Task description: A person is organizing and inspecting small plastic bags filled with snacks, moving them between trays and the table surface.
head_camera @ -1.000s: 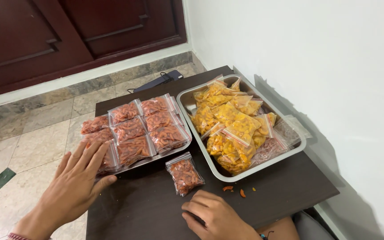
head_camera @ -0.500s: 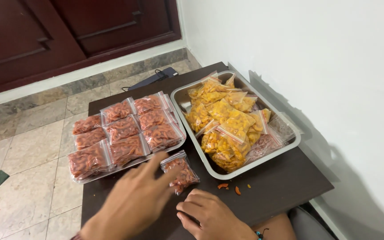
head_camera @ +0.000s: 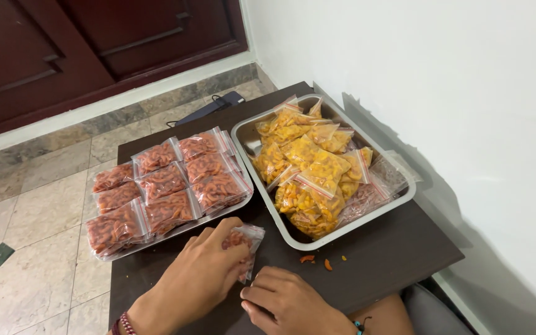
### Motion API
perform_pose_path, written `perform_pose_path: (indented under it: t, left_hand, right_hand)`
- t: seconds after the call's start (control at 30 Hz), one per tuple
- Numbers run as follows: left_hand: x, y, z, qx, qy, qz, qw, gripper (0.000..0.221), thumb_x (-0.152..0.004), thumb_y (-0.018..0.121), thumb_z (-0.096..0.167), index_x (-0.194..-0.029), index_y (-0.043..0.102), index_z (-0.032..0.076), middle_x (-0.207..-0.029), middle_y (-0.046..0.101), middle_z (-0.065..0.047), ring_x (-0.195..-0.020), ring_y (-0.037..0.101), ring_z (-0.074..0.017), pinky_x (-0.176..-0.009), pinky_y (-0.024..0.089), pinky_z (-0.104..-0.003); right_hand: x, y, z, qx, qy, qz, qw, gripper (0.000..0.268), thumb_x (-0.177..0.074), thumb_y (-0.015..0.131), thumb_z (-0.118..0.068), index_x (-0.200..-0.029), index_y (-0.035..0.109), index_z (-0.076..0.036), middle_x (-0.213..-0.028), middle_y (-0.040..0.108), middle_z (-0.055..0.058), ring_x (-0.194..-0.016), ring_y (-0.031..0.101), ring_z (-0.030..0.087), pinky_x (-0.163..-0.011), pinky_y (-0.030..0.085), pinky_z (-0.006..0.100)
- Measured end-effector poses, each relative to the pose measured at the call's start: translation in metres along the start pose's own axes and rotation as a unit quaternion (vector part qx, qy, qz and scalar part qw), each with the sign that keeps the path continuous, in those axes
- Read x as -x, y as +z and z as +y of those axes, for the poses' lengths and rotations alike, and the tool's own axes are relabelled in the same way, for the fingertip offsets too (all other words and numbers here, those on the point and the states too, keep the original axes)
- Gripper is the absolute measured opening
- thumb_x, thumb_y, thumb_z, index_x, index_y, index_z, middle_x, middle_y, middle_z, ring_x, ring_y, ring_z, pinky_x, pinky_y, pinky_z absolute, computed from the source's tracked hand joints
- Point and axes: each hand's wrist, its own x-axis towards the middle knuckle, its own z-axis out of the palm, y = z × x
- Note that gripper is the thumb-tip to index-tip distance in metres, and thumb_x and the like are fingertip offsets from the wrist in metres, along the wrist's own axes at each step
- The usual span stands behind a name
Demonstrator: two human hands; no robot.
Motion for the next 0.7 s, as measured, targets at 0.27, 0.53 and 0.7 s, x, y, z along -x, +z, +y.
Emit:
perform_pose_path:
  t: [0.27, 0.53, 0.7]
  left_hand:
    - [0.004, -0.011, 0.003, -0.030, 0.051, 0.076, 0.995, 0.025, -0.079, 0.060, 0.003, -0.100, 0.067, 0.015, -0.132, 0.052, -0.013, -0.095, 0.060, -0.0344, -0.080, 0.051, -0.047]
    - [0.018, -0.062, 0.006, -0.034, -0.001, 0.089, 0.995, 0.029, -0.079, 0.056, -0.004, -0.099, 0.071, 0.010, -0.135, 0.057, -0.016, -0.110, 0.061, -0.0325, -0.092, 0.055, -0.053]
    - [0.027, -0.096, -0.027, -0.101, -0.043, 0.144, 0.983, 0.035, -0.077, 0.056, -0.009, -0.101, 0.072, 0.011, -0.139, 0.057, -0.018, -0.112, 0.063, -0.0340, -0.100, 0.054, -0.053]
  right_hand:
    - [-0.001, 0.001, 0.001, 0.020, -0.014, 0.008, 1.000, 0.007, -0.101, 0.065, -0.005, -0.100, 0.066, 0.002, -0.083, 0.061, 0.011, -0.075, 0.056, 0.030, -0.072, 0.050, 0.040]
    - [-0.004, -0.004, -0.003, 0.024, -0.014, -0.018, 0.999, 0.006, -0.098, 0.067, -0.002, -0.102, 0.064, 0.001, -0.087, 0.063, 0.012, -0.078, 0.056, 0.030, -0.075, 0.050, 0.040]
    - [-0.005, -0.002, -0.007, 0.014, 0.021, -0.027, 0.999, 0.009, -0.100, 0.065, -0.007, -0.100, 0.067, 0.001, -0.090, 0.067, 0.013, -0.082, 0.060, 0.028, -0.077, 0.052, 0.039]
